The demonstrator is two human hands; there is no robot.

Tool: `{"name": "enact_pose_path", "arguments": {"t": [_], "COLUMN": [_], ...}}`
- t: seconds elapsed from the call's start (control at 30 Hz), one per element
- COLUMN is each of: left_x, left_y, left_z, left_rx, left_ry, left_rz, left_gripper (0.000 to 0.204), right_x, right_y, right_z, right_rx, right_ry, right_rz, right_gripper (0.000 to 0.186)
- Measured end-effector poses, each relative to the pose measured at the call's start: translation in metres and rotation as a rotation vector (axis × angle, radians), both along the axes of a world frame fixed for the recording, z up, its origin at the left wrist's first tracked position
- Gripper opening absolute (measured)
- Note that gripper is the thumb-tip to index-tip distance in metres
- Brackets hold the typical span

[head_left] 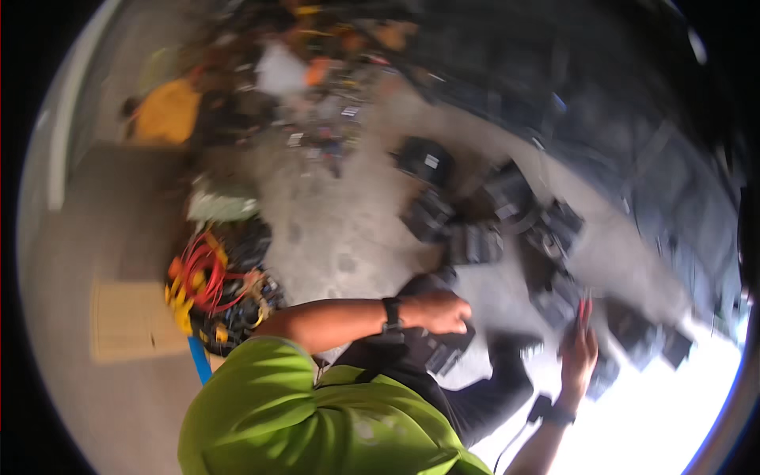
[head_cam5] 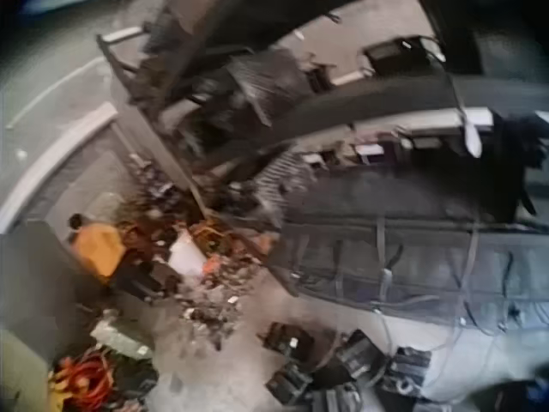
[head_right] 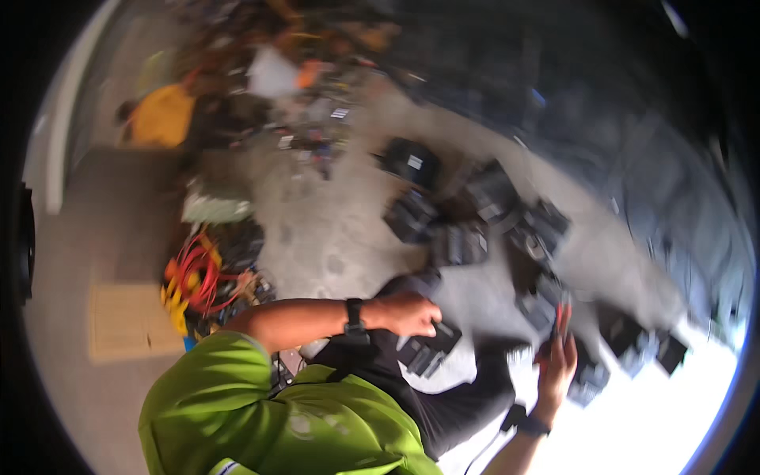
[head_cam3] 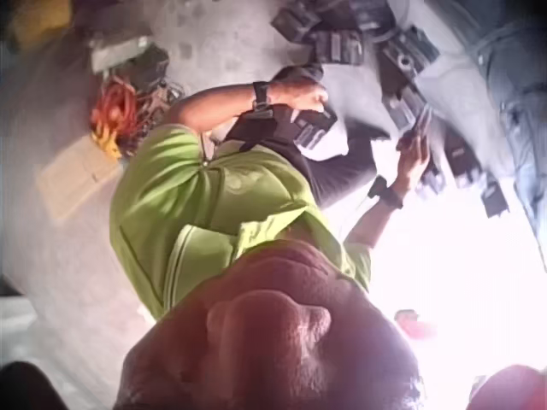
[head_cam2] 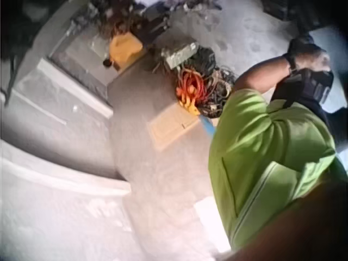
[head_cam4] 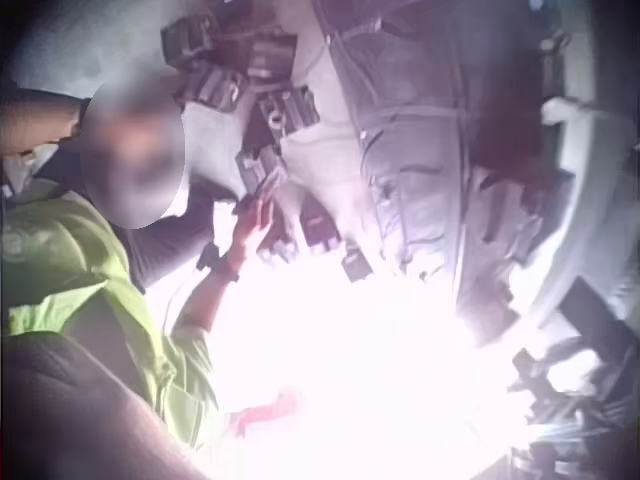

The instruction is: Repairing or modifying the wiring of battery units using a utility knife, scissors, and electrical tape.

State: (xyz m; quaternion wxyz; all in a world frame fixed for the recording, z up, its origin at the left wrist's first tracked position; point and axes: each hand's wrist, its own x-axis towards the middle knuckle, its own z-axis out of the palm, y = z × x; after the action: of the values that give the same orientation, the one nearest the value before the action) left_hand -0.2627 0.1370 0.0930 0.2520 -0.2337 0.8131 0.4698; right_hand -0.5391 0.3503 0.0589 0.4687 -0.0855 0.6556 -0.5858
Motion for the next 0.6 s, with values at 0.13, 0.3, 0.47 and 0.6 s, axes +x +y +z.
{"name": "enact_pose_path", "arguments": {"t": [0.13,0.3,0.47,0.6], "left_x": [-0.036,-0.083,-0.109,-0.117], "left_y": [-0.023,-0.039,-0.028,-0.018], "left_z": [-0.070,-0.202,-0.284,-0.309], "left_rx": [-0.006,0.118,0.130,0.124], "left_ry": [-0.035,0.100,0.315,0.375], "left_rz": [0.013,0.023,-0.102,-0.104], "left_gripper": [0.031,0.031,0.028,0.031], "right_x": [-0.006,-0.022,-0.021,-0.018], "right_y": [-0.046,-0.044,-0.038,-0.040], "right_z": [-0.066,-0.144,-0.205,-0.204], "right_rx": [-0.098,-0.256,-0.353,-0.313], "right_ry": [-0.089,-0.191,-0.106,-0.009], "right_rz": [-0.180,-0.374,-0.464,-0.407], "right_gripper": [0.022,0.029,0.026,0.026]}}
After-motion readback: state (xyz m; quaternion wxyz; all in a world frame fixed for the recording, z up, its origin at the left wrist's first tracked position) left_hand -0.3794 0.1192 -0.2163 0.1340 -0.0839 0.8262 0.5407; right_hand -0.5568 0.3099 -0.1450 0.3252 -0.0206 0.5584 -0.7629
